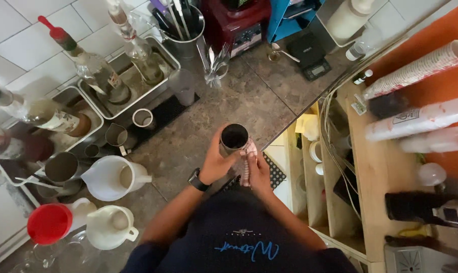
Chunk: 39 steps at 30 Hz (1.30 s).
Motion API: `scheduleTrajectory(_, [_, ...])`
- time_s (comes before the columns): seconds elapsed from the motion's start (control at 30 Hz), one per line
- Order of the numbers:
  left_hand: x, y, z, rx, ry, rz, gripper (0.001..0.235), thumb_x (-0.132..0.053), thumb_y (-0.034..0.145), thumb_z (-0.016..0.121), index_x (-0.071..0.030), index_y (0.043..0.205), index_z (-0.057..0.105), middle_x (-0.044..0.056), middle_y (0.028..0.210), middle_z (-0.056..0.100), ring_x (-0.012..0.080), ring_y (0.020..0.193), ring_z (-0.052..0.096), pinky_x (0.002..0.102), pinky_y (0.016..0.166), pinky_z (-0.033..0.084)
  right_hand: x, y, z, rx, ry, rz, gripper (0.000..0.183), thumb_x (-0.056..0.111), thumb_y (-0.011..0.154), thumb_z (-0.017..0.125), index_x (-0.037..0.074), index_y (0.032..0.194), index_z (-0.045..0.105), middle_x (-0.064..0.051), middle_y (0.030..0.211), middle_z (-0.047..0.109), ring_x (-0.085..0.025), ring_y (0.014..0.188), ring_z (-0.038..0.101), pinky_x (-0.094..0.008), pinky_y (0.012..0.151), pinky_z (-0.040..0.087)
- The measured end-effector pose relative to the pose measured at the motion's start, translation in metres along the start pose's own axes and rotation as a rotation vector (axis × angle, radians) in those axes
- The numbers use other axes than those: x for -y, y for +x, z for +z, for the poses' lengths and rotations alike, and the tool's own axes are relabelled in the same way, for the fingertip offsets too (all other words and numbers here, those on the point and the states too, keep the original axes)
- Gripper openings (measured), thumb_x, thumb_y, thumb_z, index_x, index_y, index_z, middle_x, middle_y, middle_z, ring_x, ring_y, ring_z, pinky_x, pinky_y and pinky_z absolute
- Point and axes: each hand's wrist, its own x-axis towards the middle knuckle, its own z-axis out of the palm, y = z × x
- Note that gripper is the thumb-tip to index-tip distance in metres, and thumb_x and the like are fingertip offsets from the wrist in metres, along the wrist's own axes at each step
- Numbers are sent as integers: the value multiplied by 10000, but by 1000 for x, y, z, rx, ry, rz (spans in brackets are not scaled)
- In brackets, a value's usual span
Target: Cleaning a metal shaker and wiping down the service counter at a coffee station.
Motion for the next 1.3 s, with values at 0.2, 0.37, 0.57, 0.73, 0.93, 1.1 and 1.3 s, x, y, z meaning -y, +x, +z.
scheduleTrajectory(0.2, [-13, -9, 19, 48, -53, -110, 866, -195, 949, 777, 7, 1597, 238, 318, 1559, 366, 521, 1493, 299, 694, 1224, 220, 84, -16, 29, 168, 140, -264, 524, 294, 1143, 315, -4, 1573, 348, -283, 1587, 368, -398, 1481, 316, -563, 1240, 199])
scheduleTrajectory(0.37, [6, -2, 6, 40, -38, -21, 855, -235, 967, 757, 15, 1592, 230, 343, 1545, 340, 543, 1489, 279, 696, 1224, 210, 62, -7, 20, 204, 5, 20, 633, 440, 1104, 303, -22, 1520, 423, -302, 1020, 551, -347, 908, 505, -410, 797, 334])
scheduleTrajectory(0.57, [39, 3, -4, 55, -241, 109, 785, -177, 1042, 652, -44, 1608, 124, 286, 1524, 353, 449, 1386, 463, 618, 1058, 540, 16, -12, 20, 270, 148, -174, 511, 338, 1072, 432, -6, 1448, 404, -271, 1009, 510, -335, 847, 484, -428, 707, 373])
scheduleTrajectory(0.73, [56, -17, 15, 146, -271, -29, 840, 58, 918, 683, -137, 1597, 227, 206, 1512, 450, 233, 1069, 608, 349, 728, 641, 18, 13, 19, -46, 493, 337, 663, 571, 1002, 582, -19, 700, 603, -242, 391, 533, -305, 242, 518, -311, 271, 434])
scheduleTrajectory(0.93, [62, -10, 2, 148, -1, 206, 796, -139, 976, 731, -29, 1578, 222, 226, 1511, 387, 404, 1479, 354, 597, 1218, 277, 71, -6, 24, 22, 481, 539, 540, 572, 926, 695, 77, 741, 581, -55, 442, 533, -202, 313, 544, -331, 310, 492])
scheduleTrajectory(1.1, [48, -4, -7, 57, 64, 260, 808, -142, 1030, 691, 27, 1597, 141, 291, 1510, 336, 497, 1472, 315, 668, 1219, 214, 62, -21, 27, 55, 395, 406, 362, 321, 1023, 616, 5, 1195, 650, -162, 1046, 725, -258, 908, 704, -397, 885, 573])
scheduleTrajectory(1.3, [69, -24, 9, 133, 63, 146, 826, -146, 1030, 666, 31, 1601, 96, 306, 1538, 332, 499, 1470, 332, 674, 1225, 237, 41, -15, 11, -40, 323, 420, 594, 592, 1017, 526, 59, 754, 531, -139, 451, 576, -243, 235, 508, -371, 257, 477])
